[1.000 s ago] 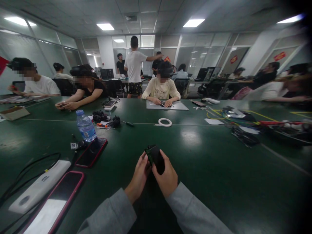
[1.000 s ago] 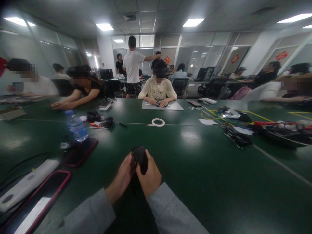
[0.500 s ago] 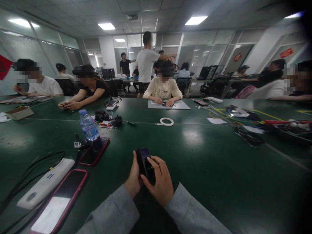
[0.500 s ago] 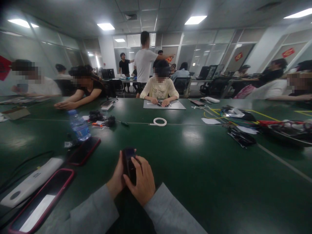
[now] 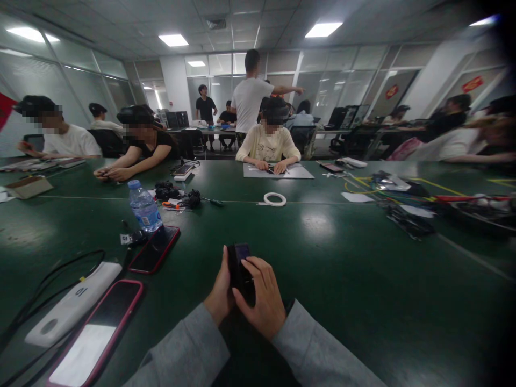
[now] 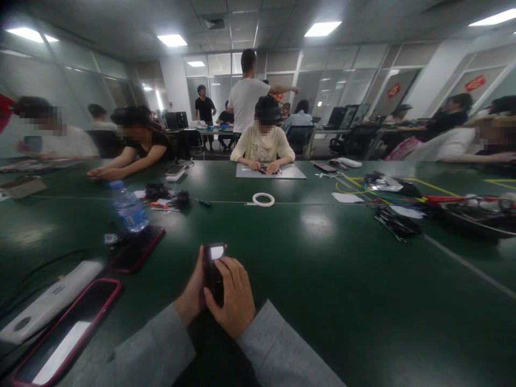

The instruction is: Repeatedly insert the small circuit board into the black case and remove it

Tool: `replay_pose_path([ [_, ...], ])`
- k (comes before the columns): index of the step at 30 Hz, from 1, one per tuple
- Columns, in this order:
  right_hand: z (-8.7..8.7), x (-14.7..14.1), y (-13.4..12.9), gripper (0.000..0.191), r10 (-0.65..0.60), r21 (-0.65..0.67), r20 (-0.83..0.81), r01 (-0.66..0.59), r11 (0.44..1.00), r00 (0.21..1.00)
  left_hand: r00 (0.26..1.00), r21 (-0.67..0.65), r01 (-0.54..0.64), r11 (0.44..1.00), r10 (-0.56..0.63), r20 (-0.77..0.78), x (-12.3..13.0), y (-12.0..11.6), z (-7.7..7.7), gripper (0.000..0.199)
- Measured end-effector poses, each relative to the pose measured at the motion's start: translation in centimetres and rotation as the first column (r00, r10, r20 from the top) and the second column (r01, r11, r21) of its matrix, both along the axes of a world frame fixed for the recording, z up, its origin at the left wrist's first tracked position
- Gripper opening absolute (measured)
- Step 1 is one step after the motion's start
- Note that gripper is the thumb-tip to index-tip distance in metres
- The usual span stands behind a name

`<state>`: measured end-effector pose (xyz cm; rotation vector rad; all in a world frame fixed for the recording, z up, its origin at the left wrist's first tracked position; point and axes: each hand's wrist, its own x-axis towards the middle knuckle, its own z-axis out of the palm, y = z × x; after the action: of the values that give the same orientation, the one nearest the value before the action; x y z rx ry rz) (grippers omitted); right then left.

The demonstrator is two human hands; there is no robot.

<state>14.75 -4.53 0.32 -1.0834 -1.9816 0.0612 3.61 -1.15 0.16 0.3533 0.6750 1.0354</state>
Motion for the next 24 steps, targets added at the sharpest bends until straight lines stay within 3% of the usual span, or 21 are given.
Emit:
replay_pose_path([
  [4,-0.02,0.06,0.03,0.054,0.009,-0.037,-0.052,-0.011,0.999,0.999,1.0,-0.046,0.016,0.999,-0.017,-0.01,0.09,-0.25,0.22,0.069],
  [15,-0.25,0.11,0.29,0.046,-0.006,-0.056,-0.112,0.0,0.998,0.994,0.999,-0.002,0.018,1.0,-0.018,-0.04,0.14,-0.31,0.21,0.067],
  [24,-0.61,0.02,0.22,0.052,-0.053,-0.049,-0.135,0.047,0.998,0.989,0.995,0.025,-0.054,0.998,0.056,-0.083,0.28,-0.29,0.13,0.068],
])
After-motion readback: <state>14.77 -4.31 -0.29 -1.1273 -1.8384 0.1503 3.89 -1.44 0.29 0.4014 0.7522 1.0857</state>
